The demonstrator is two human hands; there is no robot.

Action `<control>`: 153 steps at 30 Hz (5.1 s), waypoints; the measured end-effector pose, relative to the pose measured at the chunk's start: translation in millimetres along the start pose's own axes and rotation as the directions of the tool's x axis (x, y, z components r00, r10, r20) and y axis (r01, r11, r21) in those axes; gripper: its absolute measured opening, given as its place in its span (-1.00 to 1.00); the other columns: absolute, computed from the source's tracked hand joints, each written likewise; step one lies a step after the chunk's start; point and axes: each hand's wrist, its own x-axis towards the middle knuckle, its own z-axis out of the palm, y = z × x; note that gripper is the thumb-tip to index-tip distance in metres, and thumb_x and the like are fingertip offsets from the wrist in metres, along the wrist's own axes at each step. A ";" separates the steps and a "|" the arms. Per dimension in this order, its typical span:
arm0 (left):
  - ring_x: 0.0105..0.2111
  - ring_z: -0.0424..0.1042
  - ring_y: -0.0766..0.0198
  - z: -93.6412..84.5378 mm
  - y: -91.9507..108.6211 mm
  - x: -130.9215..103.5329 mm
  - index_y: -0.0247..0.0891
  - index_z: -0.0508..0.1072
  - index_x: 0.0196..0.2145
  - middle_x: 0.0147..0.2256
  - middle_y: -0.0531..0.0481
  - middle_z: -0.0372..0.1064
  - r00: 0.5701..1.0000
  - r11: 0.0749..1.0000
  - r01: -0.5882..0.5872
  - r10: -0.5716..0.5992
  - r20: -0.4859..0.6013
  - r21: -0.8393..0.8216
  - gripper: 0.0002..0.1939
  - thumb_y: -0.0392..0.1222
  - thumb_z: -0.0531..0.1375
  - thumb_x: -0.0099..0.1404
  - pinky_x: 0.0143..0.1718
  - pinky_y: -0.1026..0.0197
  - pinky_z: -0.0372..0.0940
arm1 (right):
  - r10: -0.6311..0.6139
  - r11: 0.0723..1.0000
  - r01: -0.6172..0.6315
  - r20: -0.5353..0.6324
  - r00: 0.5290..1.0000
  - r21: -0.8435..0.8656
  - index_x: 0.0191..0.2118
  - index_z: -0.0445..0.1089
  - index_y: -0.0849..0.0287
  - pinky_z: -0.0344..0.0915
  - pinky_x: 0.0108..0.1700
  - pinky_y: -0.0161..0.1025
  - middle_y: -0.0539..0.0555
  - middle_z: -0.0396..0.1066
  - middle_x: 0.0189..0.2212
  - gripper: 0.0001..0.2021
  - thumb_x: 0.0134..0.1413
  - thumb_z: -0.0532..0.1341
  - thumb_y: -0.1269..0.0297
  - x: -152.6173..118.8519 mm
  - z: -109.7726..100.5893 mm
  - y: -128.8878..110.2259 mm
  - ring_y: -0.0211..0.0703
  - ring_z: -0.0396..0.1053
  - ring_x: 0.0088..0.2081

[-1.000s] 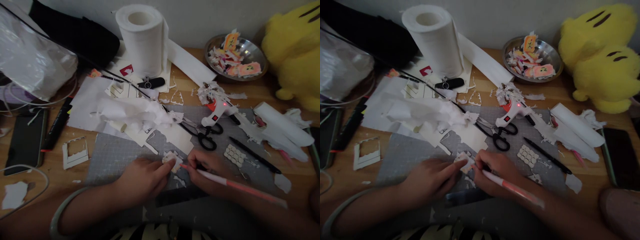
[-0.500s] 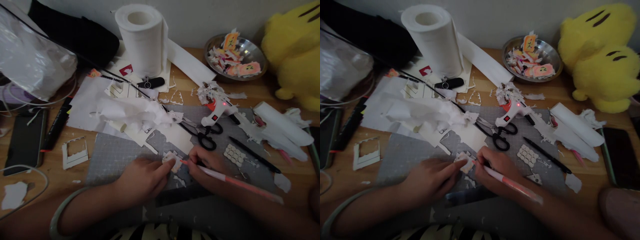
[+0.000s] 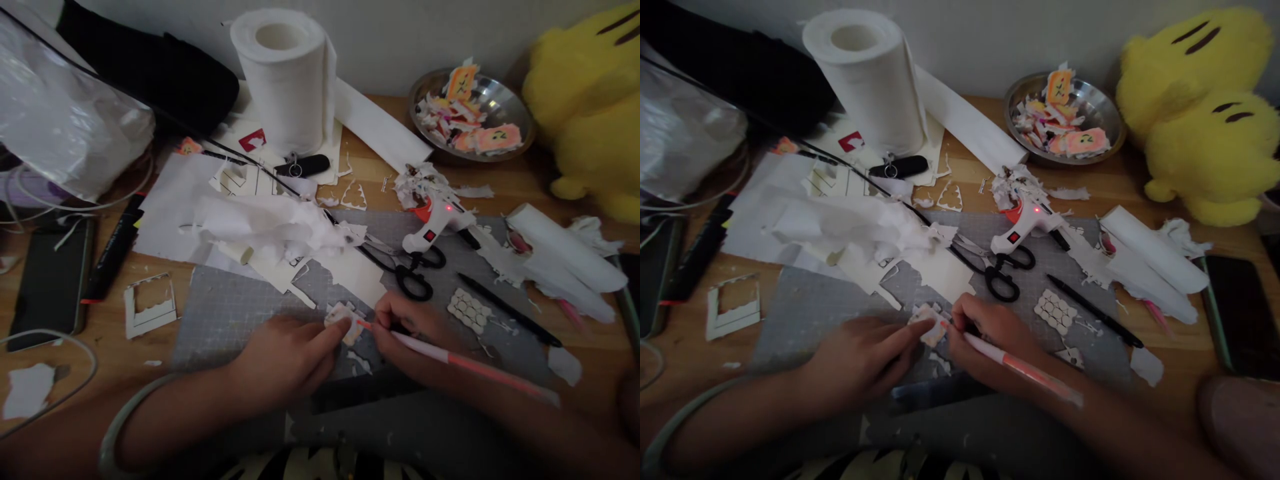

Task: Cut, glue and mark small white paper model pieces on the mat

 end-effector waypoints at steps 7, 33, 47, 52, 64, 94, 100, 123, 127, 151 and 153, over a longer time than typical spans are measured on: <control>-0.61 0.37 0.29 -1.1 0.3 1.0 -0.25 0.18 -0.04 -0.50 0.09 0.42 1.000 1.000 -0.005 0.005 -0.009 -0.002 -0.68 -0.26 -0.03 0.23 -0.62 0.27 0.20 | 0.024 1.000 -0.024 0.010 1.000 0.015 -0.53 0.07 0.14 -0.04 -0.59 -0.45 -0.18 0.06 -0.70 -0.86 -0.05 0.08 0.34 -0.7 -1.1 -0.9 -0.41 0.02 -0.64; -0.61 0.36 0.30 -1.2 0.4 1.0 -0.25 0.19 -0.04 -0.49 0.08 0.42 1.000 1.000 -0.013 0.013 -0.013 -0.002 -0.68 -0.27 -0.02 0.22 -0.61 0.27 0.19 | -0.033 0.999 0.034 0.017 0.999 -0.020 -0.54 0.10 0.15 0.00 -0.55 -0.45 -0.15 0.10 -0.66 -0.87 -0.12 0.11 0.42 0.7 1.0 -1.5 -0.40 0.06 -0.60; -0.62 0.36 0.28 -1.2 0.3 1.0 -0.26 0.19 -0.04 -0.49 0.09 0.42 1.000 1.000 -0.028 0.028 -0.013 0.010 -0.68 -0.25 -0.02 0.22 -0.64 0.25 0.17 | -0.040 0.999 0.040 0.017 0.999 0.008 -0.50 0.20 0.15 0.05 -0.54 -0.45 -0.14 0.19 -0.63 -0.93 -0.10 0.13 0.41 0.7 -1.7 -5.8 -0.40 0.13 -0.58; -0.60 0.37 0.30 -3.1 0.6 2.1 -0.27 0.19 -0.04 -0.50 0.07 0.42 0.999 0.999 -0.030 0.030 0.013 0.017 -0.68 -0.26 -0.03 0.22 -0.61 0.28 0.18 | -0.098 0.995 0.099 -0.009 0.995 0.031 -0.43 0.26 0.14 0.12 -0.48 -0.42 -0.08 0.28 -0.56 -0.95 0.00 0.11 0.33 1.4 -1.5 -3.5 -0.35 0.21 -0.52; -0.65 0.33 0.29 -2.6 -0.1 2.4 -0.29 0.20 -0.06 -0.54 0.10 0.39 0.999 0.999 -0.050 0.050 -0.020 0.018 -0.69 -0.26 -0.03 0.21 -0.67 0.27 0.15 | -0.138 0.980 0.155 -0.132 0.982 0.126 -0.30 0.26 0.12 0.16 -0.51 -0.43 -0.07 0.39 -0.49 -0.89 -0.02 0.13 0.39 -5.5 5.8 1.8 -0.35 0.30 -0.52; -0.62 0.37 0.26 0.2 -0.4 0.0 -0.27 0.17 -0.02 -0.50 0.10 0.42 1.000 0.999 -0.026 0.026 -0.004 0.019 -0.64 -0.26 -0.01 0.20 -0.65 0.22 0.20 | -0.077 0.997 0.077 -0.026 0.997 0.002 -0.50 0.14 0.13 0.08 -0.53 -0.37 -0.09 0.23 -0.62 -0.91 -0.09 0.10 0.41 -4.7 -1.1 1.2 -0.33 0.16 -0.57; -0.63 0.36 0.28 1.1 -0.4 0.1 -0.27 0.18 -0.02 -0.51 0.10 0.41 0.999 0.999 -0.029 0.029 -0.018 0.015 -0.66 -0.25 -0.02 0.22 -0.64 0.25 0.18 | -0.024 0.997 0.026 -0.036 0.999 0.066 -0.52 0.15 0.14 0.03 -0.59 -0.40 -0.10 0.19 -0.64 -0.92 -0.10 0.09 0.39 -5.9 -3.0 -1.5 -0.36 0.11 -0.60; -0.63 0.35 0.29 0.0 0.5 0.0 -0.28 0.18 -0.02 -0.51 0.10 0.41 0.999 0.999 -0.030 0.030 -0.027 0.013 -0.66 -0.26 -0.02 0.22 -0.65 0.25 0.17 | -0.124 0.991 0.126 -0.068 0.990 0.035 -0.37 0.28 0.15 0.12 -0.51 -0.41 -0.07 0.32 -0.56 -0.94 -0.05 0.12 0.38 -4.8 1.4 2.9 -0.34 0.23 -0.54; -0.64 0.35 0.30 -0.8 0.4 1.2 -0.28 0.19 -0.03 -0.52 0.10 0.41 0.999 0.999 -0.029 0.029 -0.030 0.017 -0.66 -0.26 -0.03 0.22 -0.65 0.26 0.15 | -0.170 0.986 0.170 -0.010 0.985 -0.003 -0.33 0.32 0.14 0.20 -0.40 -0.38 -0.03 0.39 -0.45 -0.90 -0.04 0.12 0.38 0.1 -0.3 -2.1 -0.30 0.32 -0.43; -0.63 0.35 0.30 -1.0 0.2 0.8 -0.27 0.17 -0.04 -0.52 0.09 0.40 0.999 0.999 -0.032 0.032 -0.005 0.019 -0.67 -0.26 -0.03 0.21 -0.64 0.27 0.16 | -0.100 0.995 0.101 -0.034 0.994 0.019 -0.41 0.27 0.16 0.13 -0.51 -0.41 -0.07 0.30 -0.58 -0.93 -0.12 0.11 0.42 -0.9 -0.6 -0.3 -0.34 0.23 -0.55; -0.63 0.34 0.30 -0.9 0.2 1.1 -0.28 0.17 -0.03 -0.53 0.09 0.40 0.999 0.999 -0.035 0.035 -0.010 0.021 -0.66 -0.27 -0.03 0.21 -0.63 0.26 0.16 | -0.155 0.988 0.155 -0.023 0.988 0.002 -0.37 0.30 0.16 0.17 -0.44 -0.39 -0.05 0.35 -0.52 -0.88 -0.12 0.11 0.43 -0.5 -0.7 -0.1 -0.31 0.28 -0.49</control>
